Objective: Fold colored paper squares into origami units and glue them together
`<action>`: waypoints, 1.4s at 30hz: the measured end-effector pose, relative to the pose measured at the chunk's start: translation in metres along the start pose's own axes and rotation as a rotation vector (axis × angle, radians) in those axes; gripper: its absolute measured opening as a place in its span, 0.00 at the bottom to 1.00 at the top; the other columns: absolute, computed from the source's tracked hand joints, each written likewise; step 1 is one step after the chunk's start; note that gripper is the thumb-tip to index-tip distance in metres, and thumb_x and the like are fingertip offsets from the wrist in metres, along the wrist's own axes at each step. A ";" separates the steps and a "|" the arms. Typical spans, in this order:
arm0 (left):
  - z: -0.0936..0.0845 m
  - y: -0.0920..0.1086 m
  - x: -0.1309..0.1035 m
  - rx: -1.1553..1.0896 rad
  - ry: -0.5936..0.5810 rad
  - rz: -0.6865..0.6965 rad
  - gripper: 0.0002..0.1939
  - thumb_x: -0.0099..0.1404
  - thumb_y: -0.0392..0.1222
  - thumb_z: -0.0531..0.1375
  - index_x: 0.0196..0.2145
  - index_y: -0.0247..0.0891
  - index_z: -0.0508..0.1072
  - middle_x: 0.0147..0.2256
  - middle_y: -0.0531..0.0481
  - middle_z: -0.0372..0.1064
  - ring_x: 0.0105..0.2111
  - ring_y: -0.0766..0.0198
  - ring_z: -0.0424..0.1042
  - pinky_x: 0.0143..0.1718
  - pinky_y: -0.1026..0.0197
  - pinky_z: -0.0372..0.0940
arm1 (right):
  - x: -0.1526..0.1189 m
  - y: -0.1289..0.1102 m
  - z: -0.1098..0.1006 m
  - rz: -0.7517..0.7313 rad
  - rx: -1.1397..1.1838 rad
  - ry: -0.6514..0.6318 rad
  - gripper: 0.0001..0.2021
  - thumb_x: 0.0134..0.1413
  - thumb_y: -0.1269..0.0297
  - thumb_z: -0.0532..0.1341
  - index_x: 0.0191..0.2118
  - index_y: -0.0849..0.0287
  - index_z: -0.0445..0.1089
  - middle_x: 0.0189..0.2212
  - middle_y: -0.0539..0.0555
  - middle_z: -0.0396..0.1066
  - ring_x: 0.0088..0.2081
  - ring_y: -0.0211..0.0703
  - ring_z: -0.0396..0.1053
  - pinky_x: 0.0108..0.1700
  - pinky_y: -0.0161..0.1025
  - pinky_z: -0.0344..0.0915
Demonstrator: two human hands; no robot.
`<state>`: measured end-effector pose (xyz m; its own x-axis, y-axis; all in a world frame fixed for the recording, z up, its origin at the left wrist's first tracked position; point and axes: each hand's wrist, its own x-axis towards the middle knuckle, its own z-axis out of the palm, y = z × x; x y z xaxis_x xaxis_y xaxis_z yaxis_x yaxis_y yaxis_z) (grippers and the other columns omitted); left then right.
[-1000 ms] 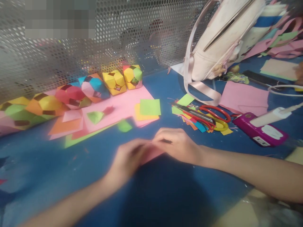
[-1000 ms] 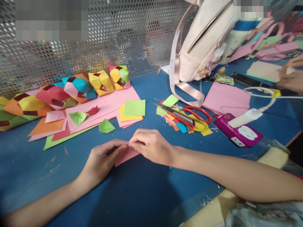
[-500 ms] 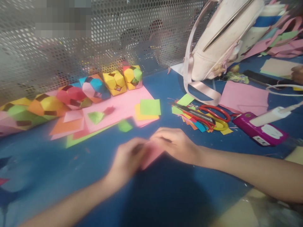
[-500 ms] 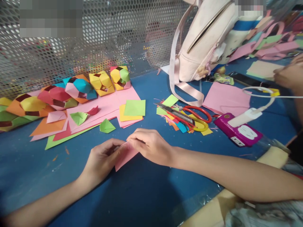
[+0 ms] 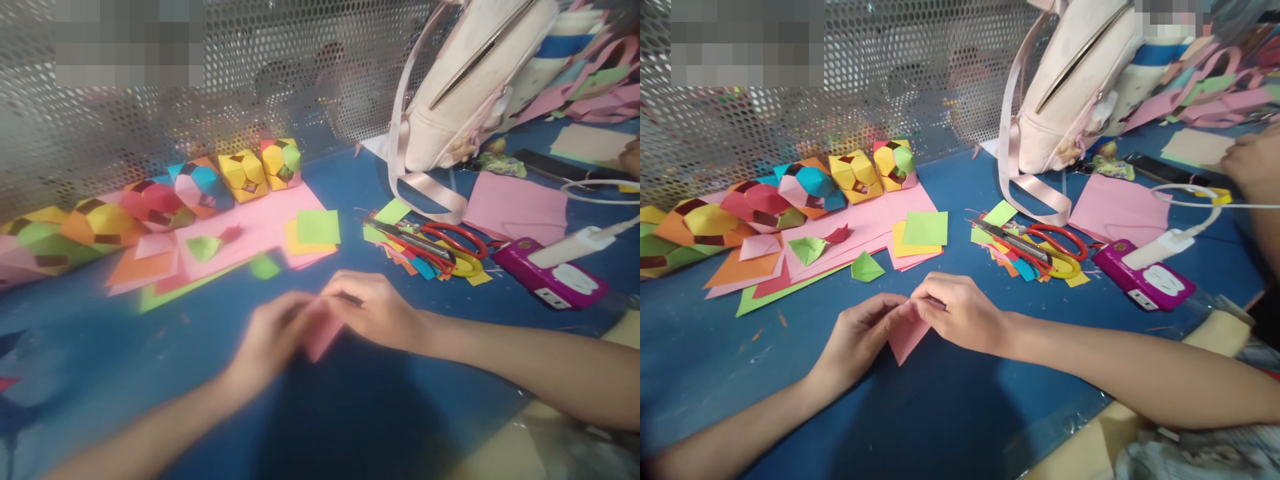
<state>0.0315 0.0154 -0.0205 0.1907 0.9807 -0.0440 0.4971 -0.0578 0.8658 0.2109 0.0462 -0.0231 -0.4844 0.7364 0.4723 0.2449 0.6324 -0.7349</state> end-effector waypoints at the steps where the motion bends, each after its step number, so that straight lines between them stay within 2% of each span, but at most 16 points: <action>1: -0.001 0.001 0.001 0.016 0.000 0.007 0.10 0.61 0.45 0.56 0.32 0.38 0.75 0.30 0.51 0.76 0.30 0.64 0.73 0.32 0.66 0.66 | 0.000 0.000 0.000 0.004 0.005 -0.001 0.08 0.56 0.72 0.54 0.27 0.62 0.68 0.25 0.53 0.69 0.28 0.36 0.66 0.32 0.34 0.63; 8: -0.003 -0.002 0.001 0.058 -0.033 0.061 0.09 0.61 0.42 0.57 0.29 0.38 0.76 0.25 0.54 0.75 0.25 0.67 0.71 0.26 0.68 0.64 | 0.001 -0.007 -0.002 0.171 0.079 -0.063 0.10 0.57 0.70 0.54 0.27 0.62 0.68 0.26 0.51 0.71 0.29 0.35 0.67 0.32 0.31 0.63; 21: -0.005 0.000 -0.002 0.016 -0.091 0.004 0.09 0.62 0.44 0.57 0.31 0.38 0.75 0.26 0.53 0.73 0.25 0.68 0.70 0.26 0.68 0.63 | 0.000 -0.008 -0.002 0.127 0.066 -0.066 0.10 0.59 0.70 0.52 0.30 0.61 0.68 0.29 0.52 0.71 0.32 0.36 0.68 0.35 0.33 0.65; 27: -0.005 -0.002 -0.004 0.000 -0.062 0.017 0.08 0.61 0.43 0.57 0.32 0.38 0.75 0.27 0.52 0.74 0.26 0.67 0.71 0.26 0.68 0.63 | 0.002 -0.008 -0.005 0.143 0.077 -0.093 0.10 0.59 0.69 0.52 0.32 0.62 0.69 0.30 0.53 0.71 0.33 0.36 0.68 0.36 0.33 0.65; 31: -0.003 0.000 -0.004 0.037 -0.054 0.074 0.08 0.61 0.40 0.57 0.31 0.37 0.75 0.26 0.52 0.74 0.25 0.67 0.71 0.26 0.68 0.63 | 0.002 -0.006 -0.004 0.057 0.035 -0.064 0.05 0.56 0.68 0.56 0.32 0.62 0.68 0.28 0.53 0.70 0.31 0.37 0.67 0.34 0.34 0.65; 36: -0.001 0.000 -0.004 0.041 -0.049 0.068 0.08 0.61 0.42 0.57 0.30 0.37 0.75 0.25 0.52 0.73 0.25 0.68 0.70 0.26 0.68 0.63 | -0.001 -0.005 0.000 -0.060 -0.039 -0.050 0.09 0.58 0.73 0.53 0.30 0.62 0.68 0.28 0.54 0.70 0.31 0.37 0.68 0.35 0.35 0.64; 42: 0.000 -0.002 -0.003 0.029 -0.051 0.047 0.09 0.61 0.44 0.57 0.30 0.37 0.75 0.26 0.52 0.73 0.26 0.67 0.71 0.26 0.68 0.63 | -0.001 -0.004 -0.001 -0.121 -0.113 -0.045 0.10 0.60 0.72 0.51 0.30 0.61 0.66 0.27 0.54 0.69 0.30 0.38 0.66 0.34 0.35 0.63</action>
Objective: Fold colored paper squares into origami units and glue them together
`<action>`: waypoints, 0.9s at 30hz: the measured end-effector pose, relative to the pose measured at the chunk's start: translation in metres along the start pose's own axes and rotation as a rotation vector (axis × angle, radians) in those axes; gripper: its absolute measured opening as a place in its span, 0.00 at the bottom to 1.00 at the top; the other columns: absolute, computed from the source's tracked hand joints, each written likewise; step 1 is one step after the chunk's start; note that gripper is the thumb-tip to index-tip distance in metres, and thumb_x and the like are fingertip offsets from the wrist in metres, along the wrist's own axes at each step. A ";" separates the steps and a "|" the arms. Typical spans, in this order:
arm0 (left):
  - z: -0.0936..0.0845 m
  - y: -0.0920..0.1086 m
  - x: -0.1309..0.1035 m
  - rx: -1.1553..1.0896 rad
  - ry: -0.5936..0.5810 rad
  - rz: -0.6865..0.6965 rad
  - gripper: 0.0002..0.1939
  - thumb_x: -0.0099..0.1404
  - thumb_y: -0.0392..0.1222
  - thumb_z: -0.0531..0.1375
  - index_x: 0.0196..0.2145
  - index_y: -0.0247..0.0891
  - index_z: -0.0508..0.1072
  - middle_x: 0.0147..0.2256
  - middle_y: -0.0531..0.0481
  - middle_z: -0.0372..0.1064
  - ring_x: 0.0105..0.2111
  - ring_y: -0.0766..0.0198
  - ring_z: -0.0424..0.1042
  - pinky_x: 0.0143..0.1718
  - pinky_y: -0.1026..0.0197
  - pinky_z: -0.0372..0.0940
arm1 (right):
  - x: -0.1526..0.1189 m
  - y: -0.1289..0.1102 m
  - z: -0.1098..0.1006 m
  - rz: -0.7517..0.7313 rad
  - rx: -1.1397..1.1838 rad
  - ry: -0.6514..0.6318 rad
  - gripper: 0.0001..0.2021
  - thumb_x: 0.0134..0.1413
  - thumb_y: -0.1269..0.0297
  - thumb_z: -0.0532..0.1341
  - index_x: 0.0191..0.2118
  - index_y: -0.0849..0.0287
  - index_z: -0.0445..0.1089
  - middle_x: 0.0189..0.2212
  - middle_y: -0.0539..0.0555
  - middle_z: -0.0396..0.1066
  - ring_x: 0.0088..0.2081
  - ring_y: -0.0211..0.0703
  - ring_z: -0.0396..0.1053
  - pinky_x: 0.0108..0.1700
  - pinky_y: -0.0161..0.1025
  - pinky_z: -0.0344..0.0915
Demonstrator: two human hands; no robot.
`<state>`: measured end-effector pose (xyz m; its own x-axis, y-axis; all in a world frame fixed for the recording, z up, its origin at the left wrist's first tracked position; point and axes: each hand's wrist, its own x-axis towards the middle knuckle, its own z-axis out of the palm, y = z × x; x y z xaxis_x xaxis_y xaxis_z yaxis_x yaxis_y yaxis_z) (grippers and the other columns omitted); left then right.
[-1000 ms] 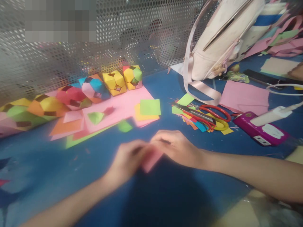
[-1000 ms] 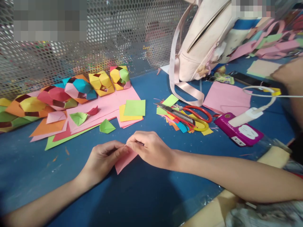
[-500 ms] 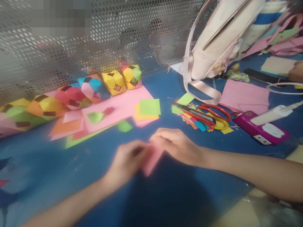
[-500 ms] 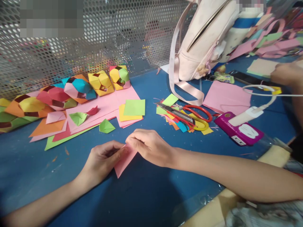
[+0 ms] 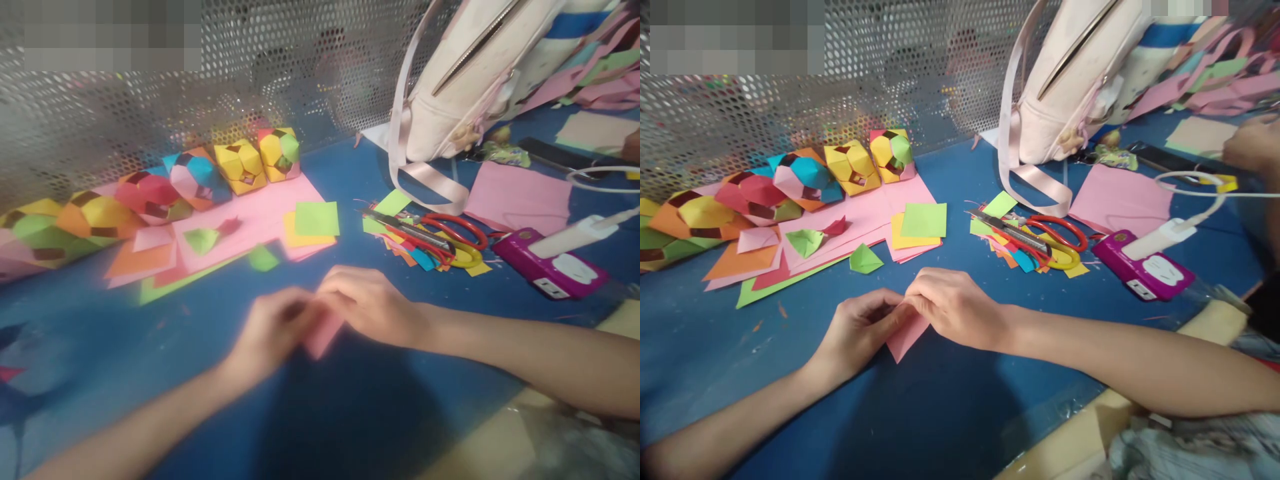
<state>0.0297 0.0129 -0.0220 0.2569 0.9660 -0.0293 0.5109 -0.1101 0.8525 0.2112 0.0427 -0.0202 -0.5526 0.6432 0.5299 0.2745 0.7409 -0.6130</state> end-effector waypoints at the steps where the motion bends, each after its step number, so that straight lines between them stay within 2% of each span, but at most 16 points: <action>1: 0.000 0.000 0.000 -0.004 0.012 -0.011 0.10 0.61 0.44 0.57 0.31 0.37 0.75 0.27 0.52 0.74 0.26 0.66 0.71 0.26 0.68 0.64 | 0.000 0.000 -0.001 -0.003 -0.011 0.010 0.10 0.60 0.72 0.51 0.30 0.61 0.65 0.26 0.53 0.69 0.30 0.38 0.66 0.34 0.35 0.63; 6: 0.001 0.000 0.000 0.025 0.079 -0.032 0.10 0.61 0.44 0.57 0.30 0.37 0.74 0.25 0.52 0.74 0.24 0.67 0.71 0.24 0.68 0.64 | 0.003 0.001 -0.003 0.003 -0.012 0.047 0.09 0.60 0.71 0.51 0.30 0.61 0.65 0.26 0.53 0.69 0.30 0.38 0.66 0.34 0.35 0.63; 9: 0.002 -0.002 -0.001 0.081 0.090 0.011 0.09 0.61 0.43 0.57 0.30 0.37 0.74 0.25 0.53 0.74 0.23 0.68 0.70 0.24 0.68 0.63 | 0.003 0.001 -0.002 0.021 0.029 0.020 0.06 0.58 0.69 0.55 0.32 0.62 0.67 0.28 0.55 0.70 0.31 0.38 0.67 0.34 0.35 0.64; 12: 0.002 -0.002 -0.001 0.100 0.103 0.028 0.09 0.61 0.42 0.57 0.29 0.37 0.75 0.24 0.53 0.74 0.23 0.68 0.70 0.25 0.69 0.63 | 0.002 0.002 0.001 0.055 0.051 0.004 0.07 0.57 0.70 0.55 0.30 0.63 0.68 0.26 0.54 0.69 0.29 0.37 0.67 0.33 0.34 0.64; 16: 0.000 0.004 -0.001 0.035 0.101 0.007 0.09 0.62 0.41 0.56 0.34 0.38 0.76 0.31 0.52 0.77 0.30 0.65 0.74 0.31 0.67 0.66 | 0.002 0.003 0.001 0.103 0.077 0.038 0.07 0.56 0.73 0.56 0.28 0.63 0.68 0.25 0.53 0.69 0.28 0.35 0.66 0.32 0.32 0.63; 19: -0.003 0.007 -0.001 0.004 0.107 -0.037 0.11 0.63 0.42 0.55 0.38 0.39 0.76 0.36 0.51 0.77 0.35 0.63 0.74 0.35 0.66 0.67 | 0.005 0.005 -0.001 0.200 0.076 0.083 0.06 0.53 0.74 0.58 0.27 0.62 0.69 0.25 0.50 0.70 0.28 0.34 0.66 0.31 0.31 0.62; 22: -0.004 0.008 0.000 0.034 0.140 -0.088 0.11 0.62 0.42 0.55 0.35 0.37 0.76 0.31 0.51 0.77 0.30 0.64 0.73 0.31 0.66 0.66 | 0.006 0.005 -0.001 0.259 0.073 0.108 0.06 0.52 0.75 0.59 0.26 0.62 0.69 0.24 0.49 0.70 0.28 0.33 0.66 0.31 0.30 0.62; 27: -0.004 0.007 -0.001 0.086 0.194 -0.081 0.10 0.61 0.42 0.56 0.27 0.37 0.75 0.23 0.53 0.73 0.24 0.67 0.70 0.26 0.67 0.63 | 0.006 0.004 -0.001 0.240 0.058 0.117 0.06 0.52 0.75 0.59 0.26 0.62 0.68 0.25 0.49 0.70 0.28 0.33 0.67 0.32 0.30 0.63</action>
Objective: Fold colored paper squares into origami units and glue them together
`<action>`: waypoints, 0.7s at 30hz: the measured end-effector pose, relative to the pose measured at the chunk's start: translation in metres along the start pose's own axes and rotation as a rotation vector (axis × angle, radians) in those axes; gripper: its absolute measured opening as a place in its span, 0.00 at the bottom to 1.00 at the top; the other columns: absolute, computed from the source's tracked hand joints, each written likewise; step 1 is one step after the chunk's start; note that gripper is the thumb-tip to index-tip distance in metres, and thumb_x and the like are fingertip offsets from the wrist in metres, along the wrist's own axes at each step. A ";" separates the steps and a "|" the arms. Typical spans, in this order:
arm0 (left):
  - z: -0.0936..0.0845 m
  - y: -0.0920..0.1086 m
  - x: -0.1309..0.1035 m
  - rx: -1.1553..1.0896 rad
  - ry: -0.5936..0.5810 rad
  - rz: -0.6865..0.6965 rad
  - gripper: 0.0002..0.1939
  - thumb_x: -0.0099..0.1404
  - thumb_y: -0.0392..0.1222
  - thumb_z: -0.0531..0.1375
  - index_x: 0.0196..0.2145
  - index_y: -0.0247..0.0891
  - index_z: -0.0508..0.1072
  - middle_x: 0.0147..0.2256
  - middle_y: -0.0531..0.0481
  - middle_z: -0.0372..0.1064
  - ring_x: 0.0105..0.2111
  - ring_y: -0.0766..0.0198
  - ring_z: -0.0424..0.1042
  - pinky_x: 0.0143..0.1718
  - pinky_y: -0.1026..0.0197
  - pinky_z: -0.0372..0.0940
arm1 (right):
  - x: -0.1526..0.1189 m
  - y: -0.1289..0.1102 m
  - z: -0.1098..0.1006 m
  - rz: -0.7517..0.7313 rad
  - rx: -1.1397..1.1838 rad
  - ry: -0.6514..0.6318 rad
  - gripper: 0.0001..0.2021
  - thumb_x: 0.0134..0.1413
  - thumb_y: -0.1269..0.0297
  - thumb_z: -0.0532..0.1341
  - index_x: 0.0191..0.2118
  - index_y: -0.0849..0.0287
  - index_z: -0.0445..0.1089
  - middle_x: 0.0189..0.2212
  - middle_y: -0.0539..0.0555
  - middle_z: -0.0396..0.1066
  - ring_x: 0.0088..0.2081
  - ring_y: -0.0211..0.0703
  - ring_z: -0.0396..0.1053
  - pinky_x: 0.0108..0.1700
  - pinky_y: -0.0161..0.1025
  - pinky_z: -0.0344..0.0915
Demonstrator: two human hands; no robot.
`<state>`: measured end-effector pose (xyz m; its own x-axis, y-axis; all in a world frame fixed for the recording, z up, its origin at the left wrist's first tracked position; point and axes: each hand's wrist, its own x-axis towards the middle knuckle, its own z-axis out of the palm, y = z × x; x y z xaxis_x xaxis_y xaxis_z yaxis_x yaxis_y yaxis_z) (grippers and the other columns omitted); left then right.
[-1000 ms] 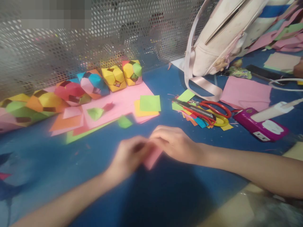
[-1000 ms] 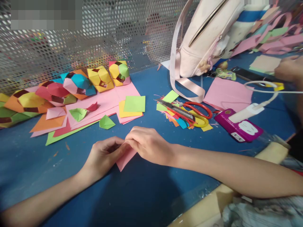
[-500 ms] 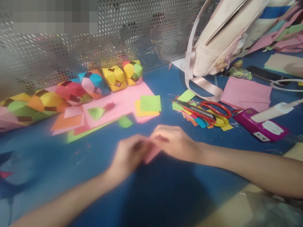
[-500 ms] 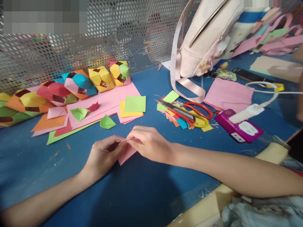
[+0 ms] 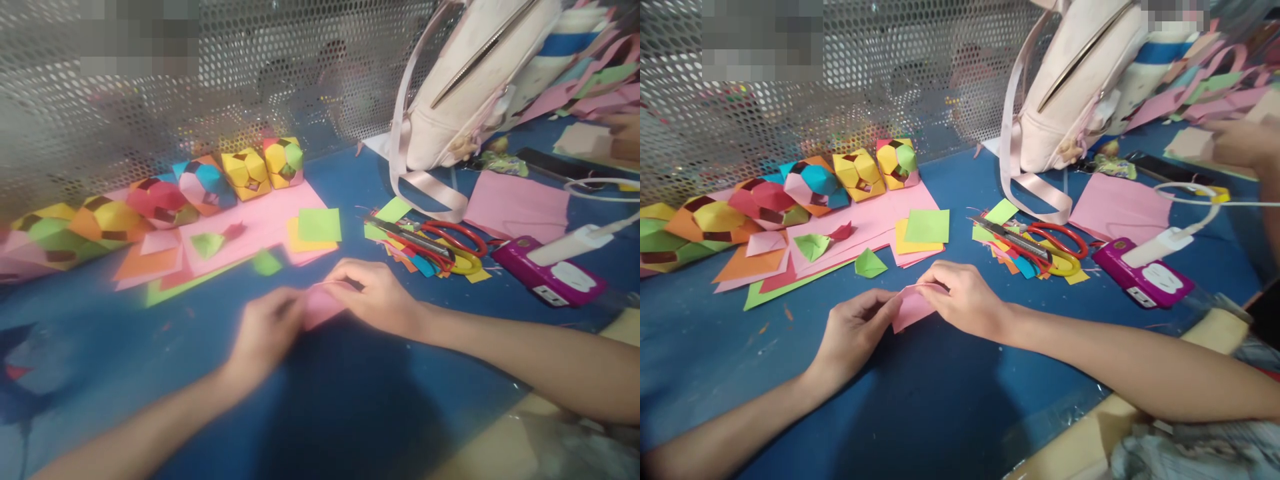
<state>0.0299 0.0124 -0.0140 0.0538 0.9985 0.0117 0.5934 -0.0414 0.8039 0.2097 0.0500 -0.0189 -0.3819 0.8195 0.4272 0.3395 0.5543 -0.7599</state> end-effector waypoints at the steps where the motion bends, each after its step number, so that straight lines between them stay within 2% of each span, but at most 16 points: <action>1: 0.000 0.000 0.000 -0.004 -0.005 0.006 0.11 0.61 0.42 0.56 0.26 0.37 0.74 0.22 0.54 0.72 0.24 0.67 0.70 0.26 0.67 0.63 | 0.000 0.000 0.000 -0.007 -0.005 -0.004 0.06 0.52 0.75 0.59 0.26 0.62 0.68 0.25 0.49 0.70 0.28 0.33 0.67 0.32 0.30 0.63; 3: 0.000 0.000 -0.001 -0.035 -0.004 0.017 0.11 0.62 0.43 0.55 0.27 0.37 0.74 0.25 0.53 0.73 0.26 0.67 0.71 0.28 0.67 0.64 | 0.000 0.001 0.000 -0.033 -0.015 -0.019 0.06 0.52 0.75 0.59 0.27 0.62 0.69 0.25 0.50 0.70 0.28 0.34 0.67 0.32 0.30 0.64; 5: 0.001 -0.001 -0.001 -0.095 -0.004 0.046 0.09 0.61 0.43 0.56 0.35 0.38 0.73 0.32 0.51 0.74 0.30 0.66 0.72 0.32 0.65 0.65 | 0.000 0.003 0.000 -0.091 -0.024 -0.039 0.06 0.54 0.74 0.58 0.28 0.62 0.69 0.25 0.51 0.70 0.28 0.34 0.67 0.32 0.31 0.64; 7: 0.003 -0.003 0.000 -0.127 -0.020 0.092 0.11 0.60 0.43 0.58 0.40 0.39 0.72 0.37 0.49 0.74 0.34 0.64 0.73 0.35 0.64 0.66 | 0.000 0.004 0.000 -0.176 -0.035 -0.068 0.07 0.55 0.74 0.56 0.28 0.62 0.69 0.26 0.52 0.71 0.29 0.35 0.68 0.33 0.31 0.64; 10: 0.007 -0.006 0.001 -0.099 -0.045 0.104 0.06 0.59 0.41 0.59 0.34 0.38 0.73 0.32 0.51 0.74 0.31 0.65 0.72 0.33 0.64 0.65 | -0.002 0.004 0.001 -0.218 -0.029 -0.106 0.07 0.56 0.73 0.55 0.30 0.63 0.70 0.27 0.53 0.71 0.30 0.36 0.68 0.34 0.32 0.65; 14: 0.008 -0.008 0.003 -0.164 0.032 -0.015 0.02 0.56 0.38 0.60 0.27 0.38 0.72 0.27 0.53 0.72 0.25 0.68 0.68 0.27 0.66 0.62 | -0.001 -0.002 0.000 -0.018 -0.008 -0.099 0.04 0.51 0.70 0.60 0.35 0.61 0.68 0.32 0.53 0.72 0.33 0.37 0.69 0.34 0.32 0.65; 17: 0.009 -0.008 0.004 -0.260 0.102 -0.102 0.02 0.52 0.36 0.61 0.26 0.38 0.69 0.28 0.53 0.71 0.23 0.70 0.65 0.24 0.67 0.60 | 0.000 -0.005 0.001 0.108 -0.004 -0.077 0.02 0.51 0.70 0.60 0.32 0.61 0.67 0.26 0.49 0.69 0.27 0.35 0.66 0.29 0.31 0.63; 19: 0.009 -0.007 0.005 -0.280 0.103 -0.133 0.04 0.51 0.35 0.61 0.25 0.38 0.67 0.28 0.54 0.69 0.22 0.71 0.63 0.23 0.68 0.58 | -0.001 -0.005 0.002 0.097 -0.007 -0.044 0.03 0.53 0.71 0.58 0.29 0.61 0.66 0.23 0.48 0.67 0.25 0.34 0.64 0.27 0.30 0.62; 21: 0.009 -0.004 0.006 -0.263 0.087 -0.155 0.04 0.51 0.35 0.60 0.24 0.38 0.66 0.26 0.55 0.67 0.21 0.72 0.60 0.22 0.69 0.56 | -0.002 -0.003 0.005 -0.005 -0.019 -0.003 0.05 0.54 0.72 0.56 0.28 0.61 0.65 0.24 0.49 0.67 0.26 0.34 0.64 0.29 0.31 0.62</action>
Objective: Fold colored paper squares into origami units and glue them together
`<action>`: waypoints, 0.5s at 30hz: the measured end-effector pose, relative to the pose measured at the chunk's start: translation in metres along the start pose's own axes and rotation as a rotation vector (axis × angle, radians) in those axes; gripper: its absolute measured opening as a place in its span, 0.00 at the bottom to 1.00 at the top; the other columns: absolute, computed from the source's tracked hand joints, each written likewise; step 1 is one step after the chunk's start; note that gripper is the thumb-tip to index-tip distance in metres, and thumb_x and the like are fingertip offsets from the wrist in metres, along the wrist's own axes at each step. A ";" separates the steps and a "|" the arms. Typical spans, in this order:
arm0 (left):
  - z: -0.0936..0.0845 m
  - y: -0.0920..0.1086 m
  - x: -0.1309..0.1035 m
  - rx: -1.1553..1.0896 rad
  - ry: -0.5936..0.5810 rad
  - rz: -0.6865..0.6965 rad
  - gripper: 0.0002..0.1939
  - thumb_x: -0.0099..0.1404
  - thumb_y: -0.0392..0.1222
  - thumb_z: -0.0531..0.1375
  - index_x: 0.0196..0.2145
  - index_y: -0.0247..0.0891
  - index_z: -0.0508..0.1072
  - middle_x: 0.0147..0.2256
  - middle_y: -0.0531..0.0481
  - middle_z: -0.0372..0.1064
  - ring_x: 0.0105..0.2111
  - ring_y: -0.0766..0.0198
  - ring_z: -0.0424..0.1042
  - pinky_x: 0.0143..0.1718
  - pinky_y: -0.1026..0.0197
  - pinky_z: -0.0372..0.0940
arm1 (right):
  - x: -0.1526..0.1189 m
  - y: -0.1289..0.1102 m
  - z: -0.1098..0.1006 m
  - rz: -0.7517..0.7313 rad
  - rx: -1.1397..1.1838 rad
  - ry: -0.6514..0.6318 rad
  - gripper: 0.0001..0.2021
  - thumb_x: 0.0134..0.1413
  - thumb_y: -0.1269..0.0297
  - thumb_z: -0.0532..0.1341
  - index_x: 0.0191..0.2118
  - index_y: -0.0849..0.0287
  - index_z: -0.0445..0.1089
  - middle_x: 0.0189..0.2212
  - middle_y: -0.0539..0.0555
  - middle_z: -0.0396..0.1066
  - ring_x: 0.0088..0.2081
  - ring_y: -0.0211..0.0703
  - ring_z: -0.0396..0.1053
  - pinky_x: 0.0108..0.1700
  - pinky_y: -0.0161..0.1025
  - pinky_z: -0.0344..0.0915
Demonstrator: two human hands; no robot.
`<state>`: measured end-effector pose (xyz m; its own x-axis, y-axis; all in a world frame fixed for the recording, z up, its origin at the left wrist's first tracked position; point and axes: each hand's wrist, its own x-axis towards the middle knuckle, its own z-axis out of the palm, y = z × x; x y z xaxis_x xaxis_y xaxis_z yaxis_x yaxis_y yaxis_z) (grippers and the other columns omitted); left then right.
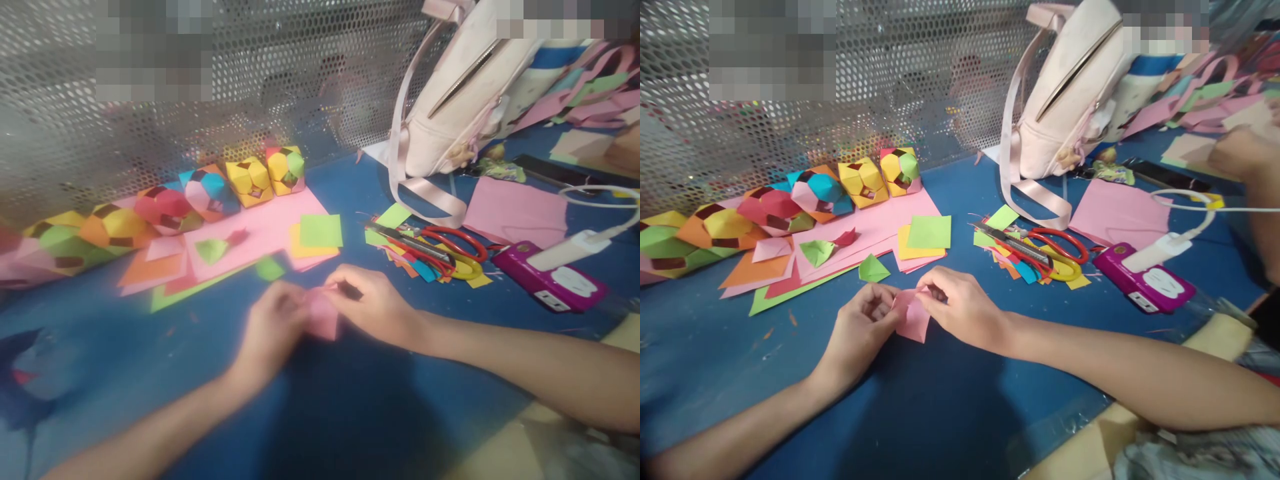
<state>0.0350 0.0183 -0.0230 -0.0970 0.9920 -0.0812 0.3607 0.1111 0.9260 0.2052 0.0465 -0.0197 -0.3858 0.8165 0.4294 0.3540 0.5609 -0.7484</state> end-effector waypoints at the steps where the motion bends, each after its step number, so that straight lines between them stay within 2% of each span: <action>1: 0.000 0.001 0.000 0.012 -0.004 -0.008 0.05 0.51 0.35 0.60 0.24 0.37 0.65 0.25 0.56 0.65 0.21 0.72 0.59 0.21 0.69 0.56 | -0.001 0.001 0.001 -0.068 -0.008 0.013 0.05 0.55 0.73 0.56 0.29 0.61 0.65 0.24 0.50 0.67 0.27 0.35 0.64 0.30 0.32 0.62; 5: 0.000 0.003 -0.001 0.019 -0.047 -0.028 0.06 0.53 0.39 0.60 0.24 0.37 0.64 0.22 0.56 0.62 0.22 0.70 0.60 0.21 0.69 0.56 | -0.003 0.003 0.004 -0.269 -0.022 0.041 0.06 0.57 0.74 0.54 0.29 0.62 0.64 0.25 0.51 0.65 0.29 0.36 0.64 0.32 0.34 0.62; 11: 0.002 0.000 -0.007 -0.005 -0.062 -0.027 0.08 0.55 0.43 0.59 0.24 0.37 0.65 0.24 0.53 0.65 0.24 0.68 0.63 0.23 0.67 0.59 | -0.004 0.000 0.004 -0.206 0.037 0.035 0.05 0.56 0.73 0.56 0.30 0.60 0.61 0.25 0.50 0.62 0.28 0.35 0.61 0.31 0.33 0.62; 15: 0.002 -0.001 -0.008 -0.035 -0.080 -0.020 0.09 0.56 0.44 0.59 0.25 0.37 0.64 0.28 0.50 0.68 0.26 0.65 0.66 0.27 0.64 0.62 | -0.006 0.001 0.004 -0.291 0.072 0.007 0.07 0.53 0.79 0.54 0.29 0.60 0.59 0.27 0.51 0.61 0.31 0.36 0.62 0.33 0.33 0.62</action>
<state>0.0371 0.0099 -0.0243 -0.0286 0.9914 -0.1278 0.3271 0.1300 0.9360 0.2040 0.0419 -0.0251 -0.4561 0.6239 0.6346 0.1680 0.7607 -0.6270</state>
